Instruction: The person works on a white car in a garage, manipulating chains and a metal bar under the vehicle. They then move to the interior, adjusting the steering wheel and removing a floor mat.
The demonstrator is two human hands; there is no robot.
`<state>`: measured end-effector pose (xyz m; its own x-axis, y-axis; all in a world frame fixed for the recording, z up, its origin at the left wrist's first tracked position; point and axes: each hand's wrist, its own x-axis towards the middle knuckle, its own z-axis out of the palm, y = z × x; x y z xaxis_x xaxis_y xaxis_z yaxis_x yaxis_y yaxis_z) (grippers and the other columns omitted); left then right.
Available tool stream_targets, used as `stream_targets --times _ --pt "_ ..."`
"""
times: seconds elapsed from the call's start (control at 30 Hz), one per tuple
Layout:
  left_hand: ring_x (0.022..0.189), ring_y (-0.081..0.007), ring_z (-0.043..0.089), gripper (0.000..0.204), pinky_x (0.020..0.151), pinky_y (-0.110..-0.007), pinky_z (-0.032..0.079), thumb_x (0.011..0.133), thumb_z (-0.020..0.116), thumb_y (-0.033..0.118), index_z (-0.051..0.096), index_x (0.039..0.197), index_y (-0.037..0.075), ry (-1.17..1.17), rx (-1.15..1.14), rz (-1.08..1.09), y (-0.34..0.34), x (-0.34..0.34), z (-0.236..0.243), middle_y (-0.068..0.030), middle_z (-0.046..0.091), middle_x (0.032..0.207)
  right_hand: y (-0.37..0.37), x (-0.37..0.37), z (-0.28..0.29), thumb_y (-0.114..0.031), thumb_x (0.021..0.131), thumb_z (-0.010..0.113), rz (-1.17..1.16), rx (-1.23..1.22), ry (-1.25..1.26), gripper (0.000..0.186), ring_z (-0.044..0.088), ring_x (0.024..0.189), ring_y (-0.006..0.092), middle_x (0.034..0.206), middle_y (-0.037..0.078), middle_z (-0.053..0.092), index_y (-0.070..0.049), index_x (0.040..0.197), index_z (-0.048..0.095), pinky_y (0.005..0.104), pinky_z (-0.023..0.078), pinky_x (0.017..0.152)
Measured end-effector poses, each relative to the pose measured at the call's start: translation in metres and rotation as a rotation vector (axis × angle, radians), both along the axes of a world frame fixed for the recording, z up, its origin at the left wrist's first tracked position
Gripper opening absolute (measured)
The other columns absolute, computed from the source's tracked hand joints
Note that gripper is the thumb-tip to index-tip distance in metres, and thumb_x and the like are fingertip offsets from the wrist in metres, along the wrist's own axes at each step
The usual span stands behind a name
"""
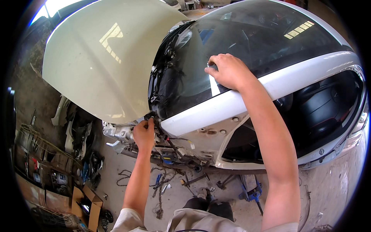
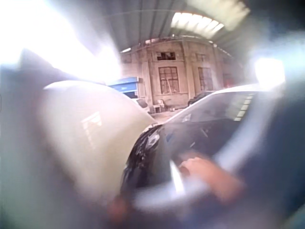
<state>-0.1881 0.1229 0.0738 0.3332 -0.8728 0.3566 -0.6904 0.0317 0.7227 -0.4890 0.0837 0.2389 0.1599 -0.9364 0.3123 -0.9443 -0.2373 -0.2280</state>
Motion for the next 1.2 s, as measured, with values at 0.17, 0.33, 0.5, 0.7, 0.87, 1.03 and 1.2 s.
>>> stream_targets --times 0.17,0.33,0.5,0.7,0.87,1.03,1.2 --pt "0.057 -0.0331 0.058 0.037 0.058 -0.042 0.044 0.077 0.066 0.036 0.064 0.065 0.001 -0.071 0.059 0.086 -0.001 0.011 0.003 -0.0129 0.060 0.058 0.000 -0.001 0.000 -0.029 0.086 0.056 -0.002 0.010 -0.005 0.033 0.057 0.104 0.0295 0.107 0.014 0.063 -0.003 0.105 0.064 0.0377 0.043 0.092" --pt "0.056 -0.0315 0.058 0.039 0.057 -0.040 0.044 0.077 0.066 0.039 0.063 0.065 0.002 -0.076 0.007 0.145 -0.001 0.013 0.000 -0.0107 0.060 0.058 0.000 0.001 0.003 -0.028 0.086 0.056 0.018 0.023 -0.058 0.032 0.058 0.102 0.0299 0.106 0.015 0.063 -0.003 0.104 0.065 0.0376 0.044 0.091" --pt "0.053 -0.0271 0.058 0.038 0.056 -0.038 0.045 0.079 0.067 0.038 0.063 0.067 0.002 -0.008 -0.028 0.089 0.009 0.013 -0.005 -0.0084 0.061 0.058 0.001 0.000 0.004 -0.028 0.086 0.057 0.024 0.006 -0.062 0.032 0.059 0.099 0.0301 0.103 0.016 0.064 -0.002 0.103 0.065 0.0368 0.045 0.088" --pt "0.081 -0.0250 0.060 0.016 0.070 -0.036 0.046 0.081 0.065 0.022 0.066 0.090 0.008 -0.473 -0.488 -0.041 0.011 0.016 -0.017 -0.0079 0.063 0.089 -0.005 -0.004 -0.001 -0.029 0.086 0.057 0.068 -0.044 -0.094 0.031 0.062 0.092 0.0315 0.096 0.016 0.066 -0.002 0.098 0.066 0.0380 0.048 0.083" --pt "0.114 -0.0203 0.048 0.037 0.098 -0.039 0.033 0.087 0.051 0.012 0.055 0.124 0.012 -0.942 -0.350 -0.136 0.013 0.022 -0.024 -0.0035 0.053 0.120 -0.011 -0.006 -0.013 -0.033 0.086 0.056 0.088 -0.089 -0.089 0.032 0.063 0.087 0.0322 0.090 0.016 0.067 -0.004 0.094 0.067 0.0429 0.049 0.077" --pt "0.114 -0.0208 0.050 0.035 0.103 -0.040 0.030 0.085 0.055 0.013 0.058 0.120 0.011 -0.969 -0.340 -0.129 0.013 0.016 -0.012 -0.0036 0.054 0.120 -0.004 -0.004 0.001 -0.028 0.086 0.055 0.063 -0.156 -0.020 0.031 0.062 0.089 0.0345 0.092 0.020 0.066 -0.001 0.091 0.066 0.0433 0.049 0.079" --pt "0.115 -0.0256 0.049 0.037 0.099 -0.041 0.033 0.085 0.054 0.009 0.056 0.121 0.009 -0.891 -0.366 -0.193 0.041 0.000 -0.002 -0.0079 0.054 0.121 0.011 -0.010 -0.001 -0.024 0.083 0.055 0.128 -0.318 -0.073 0.023 0.064 0.085 0.0325 0.087 0.016 0.067 -0.004 0.084 0.065 0.0442 0.050 0.075"
